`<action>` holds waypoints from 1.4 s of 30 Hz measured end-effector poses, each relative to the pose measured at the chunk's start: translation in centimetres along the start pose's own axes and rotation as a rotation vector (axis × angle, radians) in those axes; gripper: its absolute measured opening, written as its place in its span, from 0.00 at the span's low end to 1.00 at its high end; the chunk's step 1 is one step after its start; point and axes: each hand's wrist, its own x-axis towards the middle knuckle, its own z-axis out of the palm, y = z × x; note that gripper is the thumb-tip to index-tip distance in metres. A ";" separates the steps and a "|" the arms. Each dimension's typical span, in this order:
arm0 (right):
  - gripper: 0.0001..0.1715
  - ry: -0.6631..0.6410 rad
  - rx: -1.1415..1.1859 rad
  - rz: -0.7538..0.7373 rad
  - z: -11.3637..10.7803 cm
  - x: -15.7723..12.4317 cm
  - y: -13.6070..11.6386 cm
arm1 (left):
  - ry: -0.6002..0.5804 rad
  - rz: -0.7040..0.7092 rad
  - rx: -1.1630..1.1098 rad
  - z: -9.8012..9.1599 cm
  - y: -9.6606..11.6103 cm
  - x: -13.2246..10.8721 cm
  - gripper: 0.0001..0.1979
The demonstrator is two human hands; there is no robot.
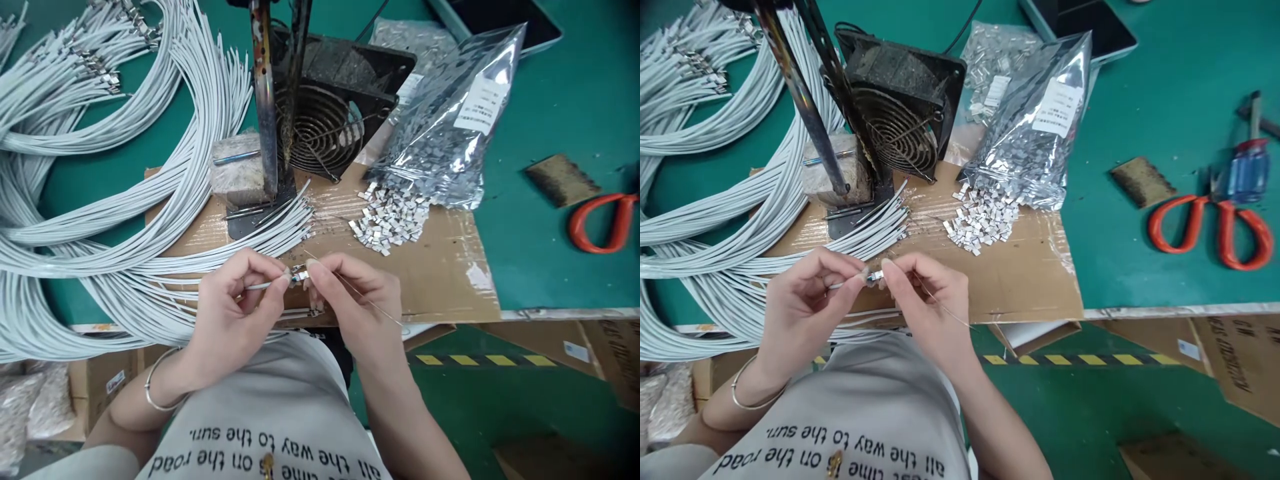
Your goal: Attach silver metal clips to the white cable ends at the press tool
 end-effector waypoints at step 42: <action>0.19 0.507 -0.244 -0.215 -5.4 -1.1 2.5 | 0.203 0.471 0.831 -3.8 -6.4 -3.5 0.10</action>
